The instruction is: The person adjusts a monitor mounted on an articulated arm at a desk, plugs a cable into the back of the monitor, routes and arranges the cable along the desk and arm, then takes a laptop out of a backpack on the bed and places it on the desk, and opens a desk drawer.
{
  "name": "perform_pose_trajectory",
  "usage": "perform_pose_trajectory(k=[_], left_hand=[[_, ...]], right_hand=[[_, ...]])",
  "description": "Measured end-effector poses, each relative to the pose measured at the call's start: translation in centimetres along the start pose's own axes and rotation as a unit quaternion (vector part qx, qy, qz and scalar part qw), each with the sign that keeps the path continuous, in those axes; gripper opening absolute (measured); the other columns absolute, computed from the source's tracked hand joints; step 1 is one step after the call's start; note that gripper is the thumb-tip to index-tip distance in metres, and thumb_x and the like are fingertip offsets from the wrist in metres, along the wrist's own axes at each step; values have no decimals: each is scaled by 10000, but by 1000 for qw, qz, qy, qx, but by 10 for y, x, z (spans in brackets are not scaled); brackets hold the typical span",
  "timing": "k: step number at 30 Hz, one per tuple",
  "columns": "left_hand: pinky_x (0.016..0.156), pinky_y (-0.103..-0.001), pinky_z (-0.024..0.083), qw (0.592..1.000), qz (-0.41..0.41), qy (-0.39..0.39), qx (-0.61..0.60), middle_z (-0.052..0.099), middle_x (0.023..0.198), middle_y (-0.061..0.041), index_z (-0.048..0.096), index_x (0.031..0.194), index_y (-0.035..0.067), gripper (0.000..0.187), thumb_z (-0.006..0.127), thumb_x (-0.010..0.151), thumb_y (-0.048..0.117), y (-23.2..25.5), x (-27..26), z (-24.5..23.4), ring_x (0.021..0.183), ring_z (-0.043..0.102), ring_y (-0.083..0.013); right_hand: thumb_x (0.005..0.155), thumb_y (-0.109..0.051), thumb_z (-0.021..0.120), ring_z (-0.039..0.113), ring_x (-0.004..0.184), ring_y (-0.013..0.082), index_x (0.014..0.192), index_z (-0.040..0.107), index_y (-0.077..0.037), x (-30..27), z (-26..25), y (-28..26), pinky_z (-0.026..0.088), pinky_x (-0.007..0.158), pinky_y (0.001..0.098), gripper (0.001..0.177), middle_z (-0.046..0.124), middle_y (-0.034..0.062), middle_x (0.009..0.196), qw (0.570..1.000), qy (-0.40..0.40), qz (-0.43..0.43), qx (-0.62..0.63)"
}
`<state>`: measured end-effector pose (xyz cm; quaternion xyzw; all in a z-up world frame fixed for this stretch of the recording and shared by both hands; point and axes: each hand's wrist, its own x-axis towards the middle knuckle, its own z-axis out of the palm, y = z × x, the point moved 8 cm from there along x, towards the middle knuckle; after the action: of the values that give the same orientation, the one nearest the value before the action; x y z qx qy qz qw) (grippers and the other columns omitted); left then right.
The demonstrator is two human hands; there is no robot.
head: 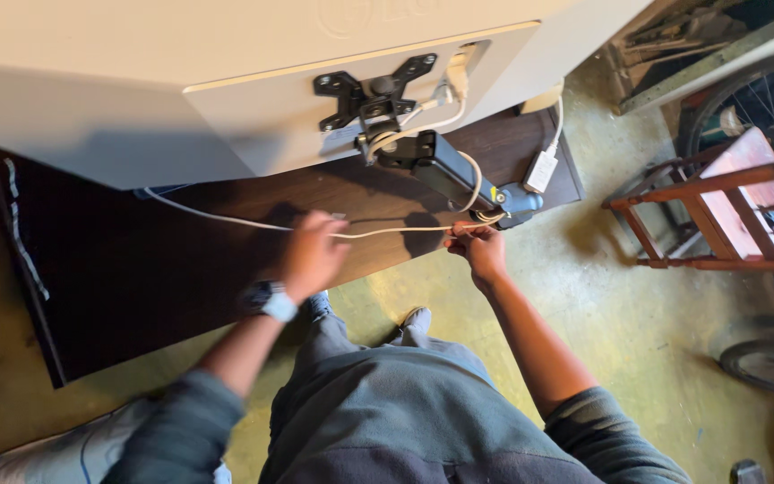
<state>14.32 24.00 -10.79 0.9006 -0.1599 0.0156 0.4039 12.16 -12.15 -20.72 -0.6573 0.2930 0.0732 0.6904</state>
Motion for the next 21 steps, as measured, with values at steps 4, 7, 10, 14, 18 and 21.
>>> perform_pose_trajectory(k=[4, 7, 10, 14, 18, 21], left_hand=[[805, -471, 524, 996, -4, -69, -58, 614, 1075, -140, 671, 1182, 30, 411, 791, 817, 177, 58, 22, 75, 966, 625, -344], [781, -493, 520, 997, 73, -15, -21, 605, 1016, -139, 682, 1018, 27, 300, 784, 778, 177, 92, 39, 97, 979, 628, -362], [793, -488, 529, 998, 54, -34, -3, 617, 990, -124, 690, 859, 64, 97, 740, 861, 148, 90, 57, 118, 988, 650, -351], [751, -507, 521, 998, 21, -43, -37, 636, 933, -134, 709, 808, 77, 106, 729, 880, 153, 77, 72, 133, 897, 657, -379], [718, -506, 522, 997, -21, -34, -59, 647, 935, -137, 735, 817, 82, 104, 721, 887, 158, 73, 76, 130, 834, 667, -386], [726, -493, 533, 997, -32, -24, -70, 654, 939, -134, 741, 838, 75, 95, 730, 876, 162, 80, 73, 121, 839, 676, -379]], right_hand=[[953, -68, 687, 702, 730, 197, 990, 688, 14, 4, 2, 0, 601, 692, 329, 90, 736, 106, 920, 1000, -8, 2, 4], [959, -79, 682, 703, 729, 196, 995, 694, 9, 2, 3, 1, 602, 699, 334, 95, 731, 98, 914, 1000, -10, 5, -2], [974, -99, 692, 697, 727, 208, 992, 685, 23, 4, 8, -4, 596, 698, 351, 123, 726, 111, 910, 1000, -16, 3, 2], [978, -154, 649, 680, 736, 190, 1038, 705, -14, -5, 4, -7, 579, 707, 335, 163, 724, 82, 937, 999, -39, 26, 16], [1003, -163, 645, 687, 754, 192, 1008, 683, 35, -11, -10, -12, 594, 736, 330, 202, 730, 85, 946, 998, -5, 43, 35], [991, -110, 667, 694, 756, 188, 1007, 679, 43, -13, -19, -17, 600, 744, 326, 155, 724, 99, 926, 997, 27, 17, 71]])
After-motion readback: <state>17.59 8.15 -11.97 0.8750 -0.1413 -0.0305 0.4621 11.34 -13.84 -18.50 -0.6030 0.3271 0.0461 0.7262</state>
